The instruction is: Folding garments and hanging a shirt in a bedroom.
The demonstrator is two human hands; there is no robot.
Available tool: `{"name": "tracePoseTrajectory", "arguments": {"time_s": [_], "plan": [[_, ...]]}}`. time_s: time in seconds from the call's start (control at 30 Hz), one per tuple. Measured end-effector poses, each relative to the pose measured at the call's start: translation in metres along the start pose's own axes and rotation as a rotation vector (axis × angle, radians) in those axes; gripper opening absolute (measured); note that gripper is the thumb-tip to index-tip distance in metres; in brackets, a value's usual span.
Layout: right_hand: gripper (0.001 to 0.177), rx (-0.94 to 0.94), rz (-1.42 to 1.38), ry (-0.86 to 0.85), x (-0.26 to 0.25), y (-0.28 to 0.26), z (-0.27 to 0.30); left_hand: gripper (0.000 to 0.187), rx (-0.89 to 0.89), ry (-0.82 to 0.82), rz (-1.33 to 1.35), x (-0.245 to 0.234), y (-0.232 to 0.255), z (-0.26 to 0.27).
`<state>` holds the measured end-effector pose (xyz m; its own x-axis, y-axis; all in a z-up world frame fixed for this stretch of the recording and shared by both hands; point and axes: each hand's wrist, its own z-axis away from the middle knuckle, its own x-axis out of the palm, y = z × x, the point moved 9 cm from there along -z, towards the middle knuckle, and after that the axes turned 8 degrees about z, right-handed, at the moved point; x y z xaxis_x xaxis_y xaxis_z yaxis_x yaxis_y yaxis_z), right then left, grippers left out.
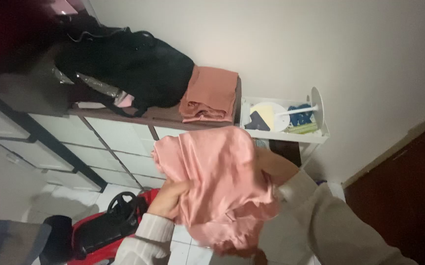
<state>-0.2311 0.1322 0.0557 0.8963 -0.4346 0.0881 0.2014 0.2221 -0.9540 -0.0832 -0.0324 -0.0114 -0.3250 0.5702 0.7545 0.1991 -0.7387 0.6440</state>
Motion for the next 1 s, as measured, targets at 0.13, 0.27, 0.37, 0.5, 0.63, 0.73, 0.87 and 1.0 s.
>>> {"name": "tracePoseTrajectory", "arguments": {"time_s": [0.13, 0.27, 0.37, 0.5, 0.63, 0.73, 0.87, 1.0], "plan": [[0.055, 0.105, 0.328, 0.006, -0.013, 0.015, -0.008, 0.068, -0.077, -0.12, -0.174, 0.022, 0.021, 0.002], [0.055, 0.061, 0.163, 0.002, 0.013, -0.01, -0.005, 0.059, -0.052, -0.128, -0.491, 0.003, 0.036, -0.013], [0.054, 0.023, -0.001, -0.014, 0.022, -0.019, -0.009, 0.05, -0.097, -0.044, -0.33, 0.002, 0.038, -0.017], [0.049, -0.002, -0.132, -0.077, 0.006, 0.018, -0.029, 0.04, -0.077, 0.034, -0.269, -0.042, 0.024, -0.039], [0.048, 0.0, -0.173, -0.079, -0.001, 0.006, -0.036, 0.047, -0.209, -0.042, -0.168, -0.004, 0.029, -0.049], [0.044, 0.029, -0.106, -0.011, -0.043, 0.003, -0.055, 0.049, -0.138, -0.156, -0.355, -0.007, 0.034, -0.097], [0.047, -0.104, 0.113, 0.04, -0.108, -0.05, -0.1, 0.065, 0.03, -0.268, -0.697, 0.049, 0.089, -0.164], [0.065, -0.176, 0.358, 0.054, -0.12, -0.165, -0.135, 0.061, 0.154, -0.321, -1.003, 0.115, 0.152, -0.247]]}}
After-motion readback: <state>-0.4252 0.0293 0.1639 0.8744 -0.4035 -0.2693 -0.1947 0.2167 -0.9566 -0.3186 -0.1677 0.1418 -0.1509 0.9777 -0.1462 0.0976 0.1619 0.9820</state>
